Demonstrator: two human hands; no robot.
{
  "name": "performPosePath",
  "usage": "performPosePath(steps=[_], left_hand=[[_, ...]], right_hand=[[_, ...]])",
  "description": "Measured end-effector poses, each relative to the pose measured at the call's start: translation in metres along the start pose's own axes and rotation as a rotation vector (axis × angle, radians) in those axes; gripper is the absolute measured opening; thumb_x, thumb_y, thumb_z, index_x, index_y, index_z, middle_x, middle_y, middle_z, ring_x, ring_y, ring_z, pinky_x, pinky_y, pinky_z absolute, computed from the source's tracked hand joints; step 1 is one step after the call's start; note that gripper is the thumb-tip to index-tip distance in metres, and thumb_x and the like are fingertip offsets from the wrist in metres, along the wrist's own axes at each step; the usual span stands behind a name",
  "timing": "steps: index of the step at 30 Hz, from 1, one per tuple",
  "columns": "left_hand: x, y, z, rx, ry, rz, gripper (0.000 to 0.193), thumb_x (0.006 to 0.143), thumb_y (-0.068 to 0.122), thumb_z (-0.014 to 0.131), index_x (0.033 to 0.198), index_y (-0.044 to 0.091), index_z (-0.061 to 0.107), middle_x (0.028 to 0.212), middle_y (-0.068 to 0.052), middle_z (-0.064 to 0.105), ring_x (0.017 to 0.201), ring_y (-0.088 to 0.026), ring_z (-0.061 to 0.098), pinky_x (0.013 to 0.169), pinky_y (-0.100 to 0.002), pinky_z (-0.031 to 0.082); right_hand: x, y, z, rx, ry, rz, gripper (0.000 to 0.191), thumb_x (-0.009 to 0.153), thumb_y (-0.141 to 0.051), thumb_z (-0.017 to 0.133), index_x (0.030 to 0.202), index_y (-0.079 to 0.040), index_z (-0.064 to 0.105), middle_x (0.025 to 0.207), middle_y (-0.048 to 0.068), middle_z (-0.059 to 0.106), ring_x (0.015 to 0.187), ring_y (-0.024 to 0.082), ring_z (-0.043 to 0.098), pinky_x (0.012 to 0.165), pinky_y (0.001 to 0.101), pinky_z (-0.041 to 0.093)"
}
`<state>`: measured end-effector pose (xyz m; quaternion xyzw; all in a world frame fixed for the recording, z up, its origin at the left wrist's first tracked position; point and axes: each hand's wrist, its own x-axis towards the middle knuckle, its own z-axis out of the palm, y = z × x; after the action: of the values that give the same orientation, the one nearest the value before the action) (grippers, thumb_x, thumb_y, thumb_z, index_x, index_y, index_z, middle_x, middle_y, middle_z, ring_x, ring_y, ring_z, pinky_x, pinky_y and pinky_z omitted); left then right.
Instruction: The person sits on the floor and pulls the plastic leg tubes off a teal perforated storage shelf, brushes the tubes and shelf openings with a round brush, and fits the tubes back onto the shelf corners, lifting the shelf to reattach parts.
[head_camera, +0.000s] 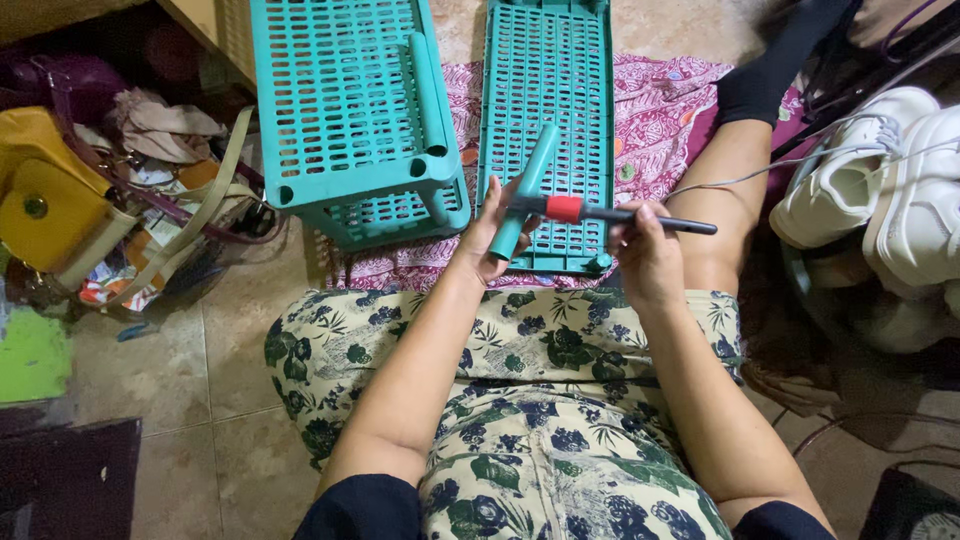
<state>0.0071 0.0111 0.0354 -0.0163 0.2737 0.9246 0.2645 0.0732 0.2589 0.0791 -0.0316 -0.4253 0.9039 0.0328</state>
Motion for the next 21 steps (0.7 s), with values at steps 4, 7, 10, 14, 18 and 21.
performPosePath(steps=[4, 7, 10, 14, 18, 21], left_hand=[[0.002, -0.005, -0.007, -0.083, 0.027, -0.056, 0.051, 0.106, 0.052, 0.064, 0.133, 0.009, 0.058, 0.107, -0.006, 0.065, 0.096, -0.017, 0.070, 0.067, -0.024, 0.059], [0.003, -0.007, -0.009, -0.051, 0.138, -0.080, 0.052, 0.106, 0.047, 0.066, 0.133, 0.003, 0.057, 0.110, -0.009, 0.065, 0.100, -0.019, 0.070, 0.077, -0.028, 0.064], [0.003, -0.005, -0.005, 0.022, 0.129, -0.046, 0.050, 0.097, 0.046, 0.068, 0.127, 0.007, 0.058, 0.106, -0.008, 0.068, 0.092, -0.017, 0.069, 0.067, -0.027, 0.062], [-0.001, -0.002, -0.001, 0.053, 0.137, -0.063, 0.047, 0.094, 0.045, 0.065, 0.125, 0.010, 0.062, 0.108, -0.007, 0.073, 0.086, -0.012, 0.068, 0.057, -0.021, 0.057], [-0.003, -0.003, 0.000, 0.112, 0.216, -0.063, 0.048, 0.109, 0.048, 0.059, 0.128, 0.004, 0.063, 0.109, -0.010, 0.068, 0.092, -0.017, 0.068, 0.070, -0.028, 0.060], [-0.001, -0.002, 0.003, 0.118, 0.127, -0.038, 0.045, 0.107, 0.046, 0.059, 0.131, 0.008, 0.061, 0.114, -0.011, 0.068, 0.098, -0.019, 0.070, 0.082, -0.032, 0.062]], right_hand=[[0.000, -0.002, -0.002, 0.093, 0.038, -0.023, 0.018, 0.105, -0.022, 0.056, 0.111, -0.005, 0.061, 0.100, 0.008, 0.071, 0.082, 0.013, 0.066, 0.073, 0.0265, 0.053], [-0.001, -0.001, -0.004, 0.116, -0.192, 0.026, 0.024, 0.115, -0.024, 0.056, 0.112, -0.001, 0.064, 0.086, 0.009, 0.066, 0.076, 0.017, 0.065, 0.072, 0.0301, 0.054], [0.000, 0.002, -0.003, 0.092, 0.037, 0.053, 0.020, 0.113, -0.021, 0.058, 0.113, -0.002, 0.062, 0.096, 0.007, 0.066, 0.081, 0.015, 0.064, 0.075, 0.0297, 0.052], [0.002, 0.000, -0.005, 0.030, 0.068, -0.013, 0.019, 0.108, -0.024, 0.056, 0.113, -0.006, 0.062, 0.090, 0.007, 0.068, 0.078, 0.015, 0.063, 0.072, 0.0299, 0.052], [-0.001, -0.002, -0.006, 0.040, -0.107, 0.039, 0.021, 0.113, -0.024, 0.057, 0.111, -0.003, 0.063, 0.082, 0.008, 0.065, 0.072, 0.016, 0.060, 0.068, 0.0287, 0.050], [0.001, 0.000, -0.002, -0.003, -0.058, 0.022, 0.020, 0.112, -0.024, 0.058, 0.113, -0.004, 0.062, 0.083, 0.007, 0.065, 0.072, 0.015, 0.060, 0.068, 0.0289, 0.050]])
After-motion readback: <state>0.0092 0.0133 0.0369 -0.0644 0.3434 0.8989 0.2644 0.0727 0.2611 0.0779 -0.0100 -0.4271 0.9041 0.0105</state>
